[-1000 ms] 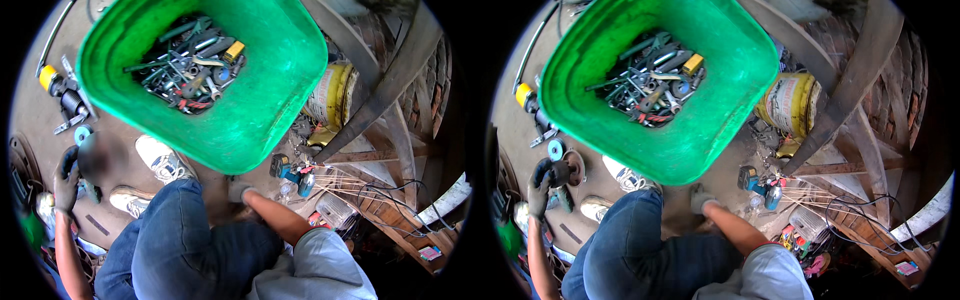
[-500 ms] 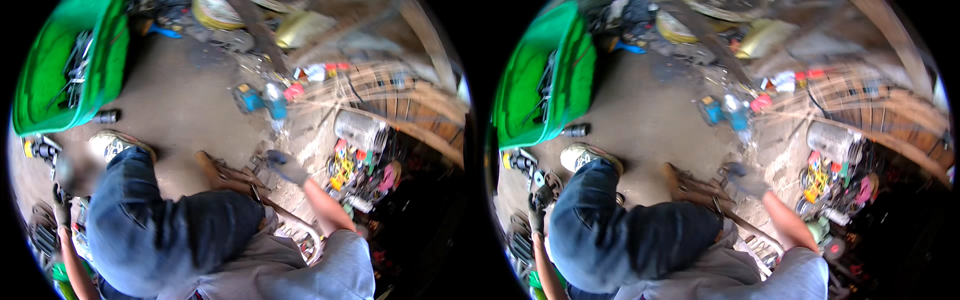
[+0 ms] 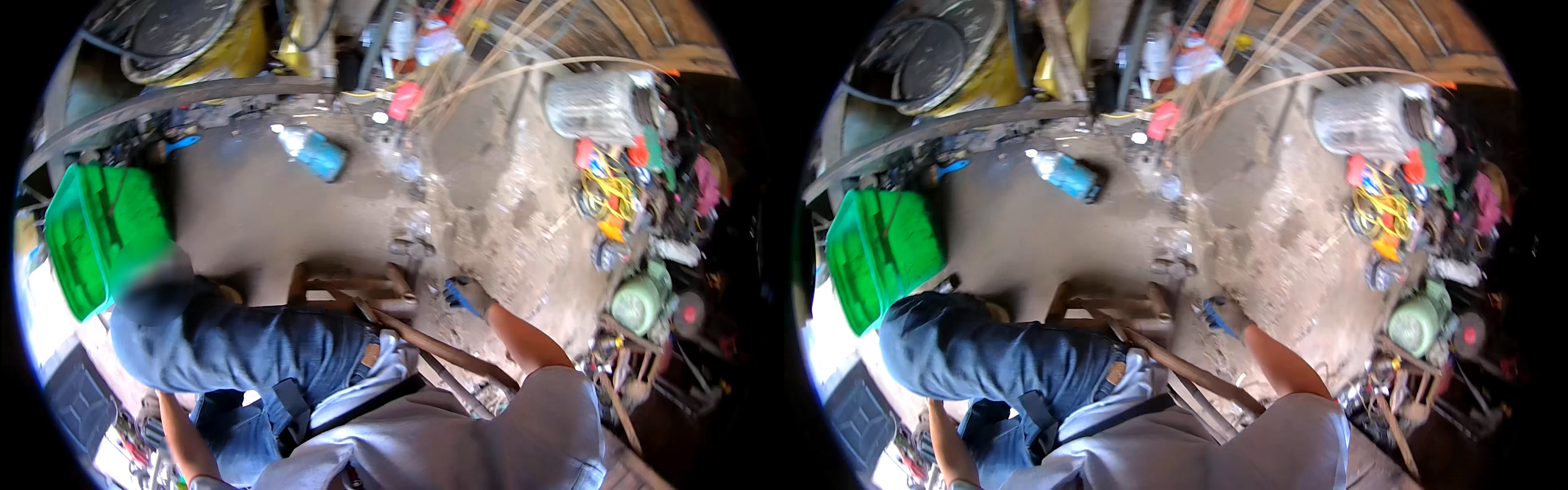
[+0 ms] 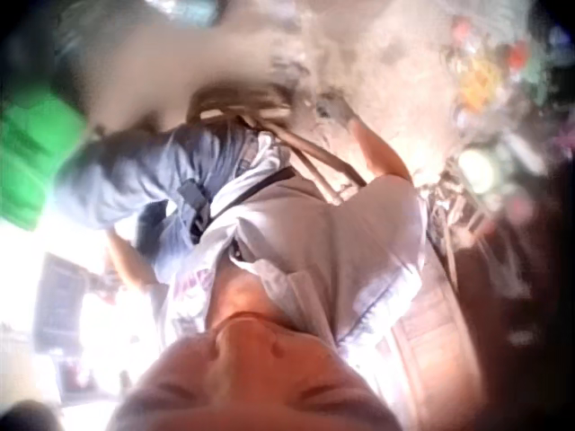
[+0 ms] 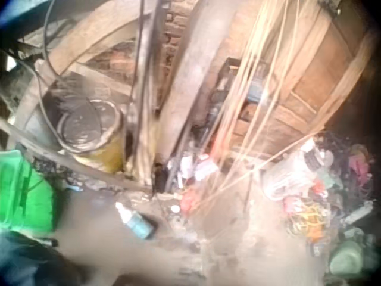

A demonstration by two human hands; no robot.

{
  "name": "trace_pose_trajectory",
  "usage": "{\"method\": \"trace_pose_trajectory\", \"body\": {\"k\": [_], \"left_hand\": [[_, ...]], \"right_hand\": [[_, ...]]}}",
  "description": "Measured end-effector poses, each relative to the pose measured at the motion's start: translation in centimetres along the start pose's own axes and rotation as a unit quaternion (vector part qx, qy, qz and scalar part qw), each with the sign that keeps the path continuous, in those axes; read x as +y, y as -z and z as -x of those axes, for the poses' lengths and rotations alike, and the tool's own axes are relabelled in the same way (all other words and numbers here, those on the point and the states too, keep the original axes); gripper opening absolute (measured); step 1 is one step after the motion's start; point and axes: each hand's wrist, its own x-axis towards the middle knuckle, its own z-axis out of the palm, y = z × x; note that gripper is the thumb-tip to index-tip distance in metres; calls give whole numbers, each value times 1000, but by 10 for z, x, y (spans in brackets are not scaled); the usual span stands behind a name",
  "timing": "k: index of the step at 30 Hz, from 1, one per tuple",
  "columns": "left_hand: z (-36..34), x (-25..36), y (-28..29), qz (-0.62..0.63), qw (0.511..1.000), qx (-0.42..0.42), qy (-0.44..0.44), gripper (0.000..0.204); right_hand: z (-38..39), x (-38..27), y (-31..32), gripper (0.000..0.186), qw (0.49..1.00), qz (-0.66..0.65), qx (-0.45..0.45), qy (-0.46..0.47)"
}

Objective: The person sits on the floor and uses a hammer to strike a metal component. They then use a yellow pneumatic impact wrench to tighten or loosen bolts on the part. The person also handles a green bucket filled with tools and parts.

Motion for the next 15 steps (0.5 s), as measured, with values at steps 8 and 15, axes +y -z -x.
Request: {"method": "trace_pose_trajectory", "body": {"k": [8,15], "left_hand": [[52,29,-5,-67,996,-16,60,58],[58,55,-19,81,993,26,76,53]], "right_hand": [[-93,-40,-196,23,915,398,-17,61],[-127,-123,-436,25,797,535,-204,193]]}}
